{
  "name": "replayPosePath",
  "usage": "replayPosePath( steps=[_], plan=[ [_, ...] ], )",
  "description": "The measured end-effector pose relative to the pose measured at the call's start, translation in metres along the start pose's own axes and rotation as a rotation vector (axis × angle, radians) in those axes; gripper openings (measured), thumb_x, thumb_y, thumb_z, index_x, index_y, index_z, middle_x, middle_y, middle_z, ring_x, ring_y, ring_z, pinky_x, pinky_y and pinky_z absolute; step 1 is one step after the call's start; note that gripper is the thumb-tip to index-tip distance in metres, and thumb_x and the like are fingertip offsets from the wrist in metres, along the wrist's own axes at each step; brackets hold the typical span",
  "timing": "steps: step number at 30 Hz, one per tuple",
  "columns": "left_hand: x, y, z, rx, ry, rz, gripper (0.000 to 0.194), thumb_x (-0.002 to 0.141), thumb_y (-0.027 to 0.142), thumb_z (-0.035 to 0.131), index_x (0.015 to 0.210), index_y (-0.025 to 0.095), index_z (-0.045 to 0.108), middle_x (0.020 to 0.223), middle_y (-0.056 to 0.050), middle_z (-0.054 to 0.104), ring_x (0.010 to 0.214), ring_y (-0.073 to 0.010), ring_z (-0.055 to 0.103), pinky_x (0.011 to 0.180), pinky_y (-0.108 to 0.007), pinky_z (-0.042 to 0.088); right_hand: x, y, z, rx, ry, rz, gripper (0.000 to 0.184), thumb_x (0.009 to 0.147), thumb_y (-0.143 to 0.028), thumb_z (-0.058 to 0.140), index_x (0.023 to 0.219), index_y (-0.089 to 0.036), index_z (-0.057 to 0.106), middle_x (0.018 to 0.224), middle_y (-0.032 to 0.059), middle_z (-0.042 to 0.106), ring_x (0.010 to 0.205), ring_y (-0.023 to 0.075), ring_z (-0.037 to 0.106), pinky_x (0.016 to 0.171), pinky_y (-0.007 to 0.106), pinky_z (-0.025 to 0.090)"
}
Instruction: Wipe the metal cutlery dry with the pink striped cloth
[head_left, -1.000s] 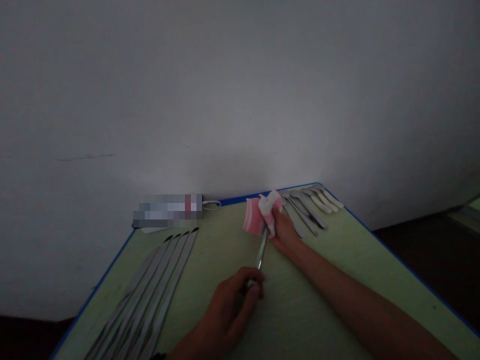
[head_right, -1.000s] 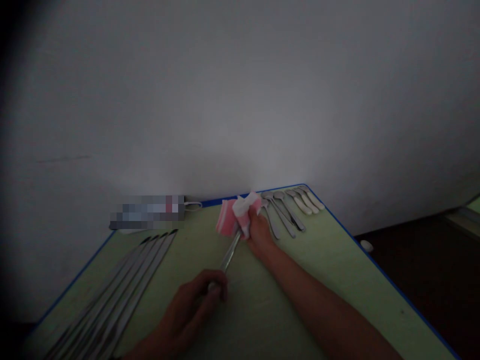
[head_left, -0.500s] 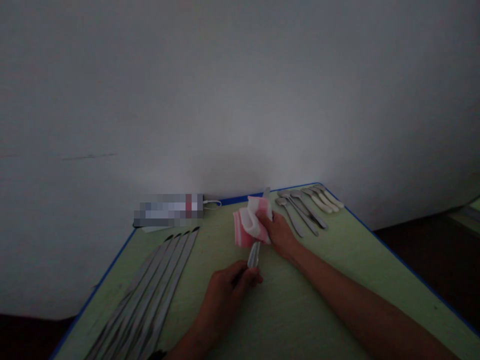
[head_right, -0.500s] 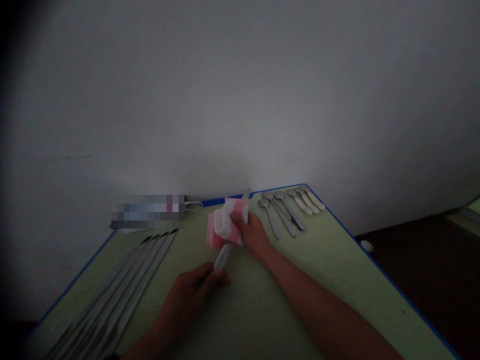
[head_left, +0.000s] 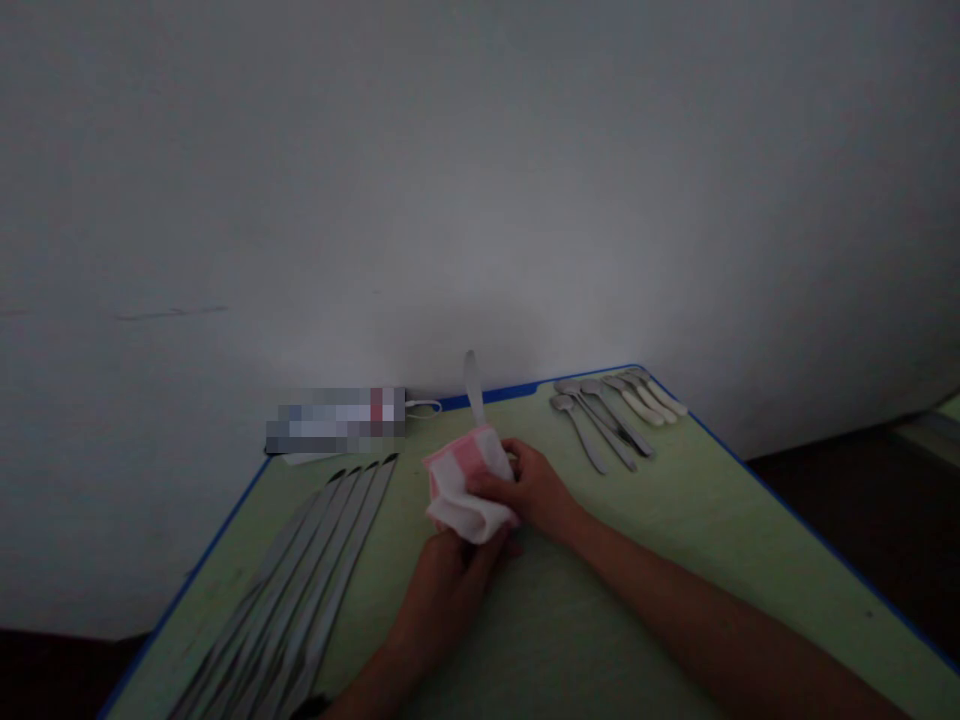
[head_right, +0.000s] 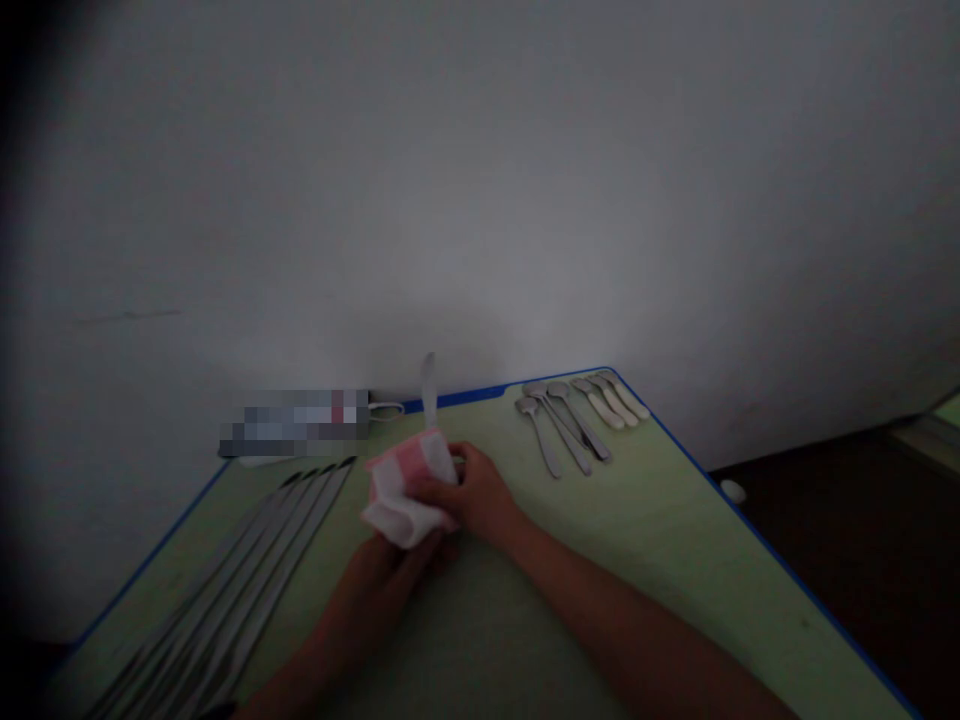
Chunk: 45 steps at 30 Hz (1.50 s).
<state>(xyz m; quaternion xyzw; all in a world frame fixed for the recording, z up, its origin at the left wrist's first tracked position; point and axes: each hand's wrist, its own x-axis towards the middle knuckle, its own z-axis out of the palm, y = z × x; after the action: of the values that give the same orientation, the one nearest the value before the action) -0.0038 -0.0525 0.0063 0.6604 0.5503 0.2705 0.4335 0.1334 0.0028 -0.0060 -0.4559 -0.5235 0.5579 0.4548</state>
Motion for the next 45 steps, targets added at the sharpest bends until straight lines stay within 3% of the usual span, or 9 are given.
replayPosePath(
  steps=[9, 13, 19, 22, 27, 30, 34, 41, 45],
  plan=[
    [-0.001, 0.005, -0.001, -0.019, -0.002, -0.004, 0.042, 0.086, 0.049, 0.041, 0.079, 0.014, 0.062, 0.064, -0.002, 0.060, 0.052, -0.0138, 0.051, 0.049, -0.023, 0.038, 0.002, -0.002, -0.003, -0.047, -0.043, -0.178, 0.039, 0.076, -0.048, 0.058, 0.093, -0.013, 0.061, 0.082, 0.0050, 0.065, 0.067, 0.0138, 0.057, 0.059, 0.024, 0.044],
    [-0.001, 0.008, -0.002, -0.052, -0.018, -0.009, 0.040, 0.087, 0.047, 0.039, 0.072, 0.015, 0.059, 0.062, -0.001, 0.058, 0.051, -0.0130, 0.050, 0.049, -0.023, 0.038, 0.001, -0.001, 0.001, -0.089, -0.040, -0.247, 0.040, 0.082, -0.053, 0.046, 0.085, -0.015, 0.060, 0.073, 0.0022, 0.061, 0.063, 0.0123, 0.052, 0.058, 0.023, 0.040],
    [0.000, 0.011, -0.004, 0.030, -0.004, 0.036, 0.042, 0.090, 0.042, 0.036, 0.058, 0.018, 0.049, 0.051, 0.002, 0.050, 0.049, -0.0123, 0.047, 0.051, -0.023, 0.035, 0.000, 0.003, 0.003, -0.218, -0.028, -0.228, 0.045, 0.085, -0.055, 0.039, 0.070, -0.016, 0.056, 0.062, 0.0003, 0.053, 0.057, 0.0111, 0.046, 0.053, 0.022, 0.035],
    [-0.001, 0.011, -0.004, 0.047, -0.020, 0.046, 0.043, 0.090, 0.044, 0.036, 0.058, 0.018, 0.049, 0.051, 0.003, 0.049, 0.049, -0.0124, 0.046, 0.051, -0.023, 0.034, 0.002, 0.003, 0.002, -0.147, -0.007, -0.199, 0.044, 0.082, -0.056, 0.043, 0.073, -0.015, 0.057, 0.064, 0.0004, 0.054, 0.059, 0.0115, 0.046, 0.054, 0.023, 0.036],
    [-0.004, 0.012, -0.005, 0.066, -0.091, 0.106, 0.042, 0.090, 0.045, 0.038, 0.062, 0.018, 0.054, 0.058, 0.002, 0.053, 0.055, -0.0126, 0.050, 0.056, -0.022, 0.036, 0.009, 0.006, -0.002, 0.121, 0.154, -0.121, 0.044, 0.081, -0.057, 0.045, 0.080, -0.016, 0.060, 0.072, 0.0026, 0.061, 0.068, 0.0149, 0.053, 0.067, 0.027, 0.043],
    [-0.004, 0.012, -0.005, 0.065, -0.087, 0.103, 0.043, 0.091, 0.044, 0.036, 0.063, 0.017, 0.055, 0.058, 0.002, 0.053, 0.055, -0.0129, 0.049, 0.056, -0.022, 0.037, 0.010, 0.005, -0.004, 0.330, 0.027, -0.160, 0.038, 0.079, -0.050, 0.052, 0.093, -0.016, 0.061, 0.085, 0.0037, 0.065, 0.075, 0.0159, 0.057, 0.076, 0.029, 0.045],
    [-0.003, 0.010, -0.005, 0.046, -0.090, 0.101, 0.043, 0.091, 0.045, 0.036, 0.065, 0.017, 0.057, 0.060, 0.000, 0.055, 0.056, -0.0133, 0.050, 0.057, -0.023, 0.037, 0.005, -0.002, -0.009, 0.234, -0.147, -0.125, 0.048, 0.063, -0.036, 0.073, 0.105, -0.018, 0.057, 0.094, 0.0036, 0.065, 0.078, 0.0151, 0.059, 0.072, 0.027, 0.047],
    [0.000, 0.000, -0.002, 0.007, -0.075, 0.065, 0.045, 0.091, 0.046, 0.034, 0.066, 0.017, 0.058, 0.058, 0.000, 0.056, 0.052, -0.0127, 0.049, 0.053, -0.022, 0.037, 0.005, -0.005, -0.015, 0.013, -0.233, -0.021, 0.046, 0.054, -0.038, 0.078, 0.091, -0.015, 0.062, 0.083, 0.0034, 0.067, 0.066, 0.0132, 0.057, 0.062, 0.026, 0.047],
    [0.001, 0.000, 0.000, -0.004, -0.073, 0.017, 0.050, 0.090, 0.048, 0.032, 0.061, 0.016, 0.057, 0.053, 0.001, 0.051, 0.049, -0.0126, 0.047, 0.049, -0.022, 0.035, 0.004, -0.005, -0.011, -0.049, -0.236, -0.040, 0.046, 0.055, -0.039, 0.078, 0.091, -0.014, 0.062, 0.081, 0.0030, 0.066, 0.064, 0.0120, 0.055, 0.058, 0.024, 0.045]
  ],
)
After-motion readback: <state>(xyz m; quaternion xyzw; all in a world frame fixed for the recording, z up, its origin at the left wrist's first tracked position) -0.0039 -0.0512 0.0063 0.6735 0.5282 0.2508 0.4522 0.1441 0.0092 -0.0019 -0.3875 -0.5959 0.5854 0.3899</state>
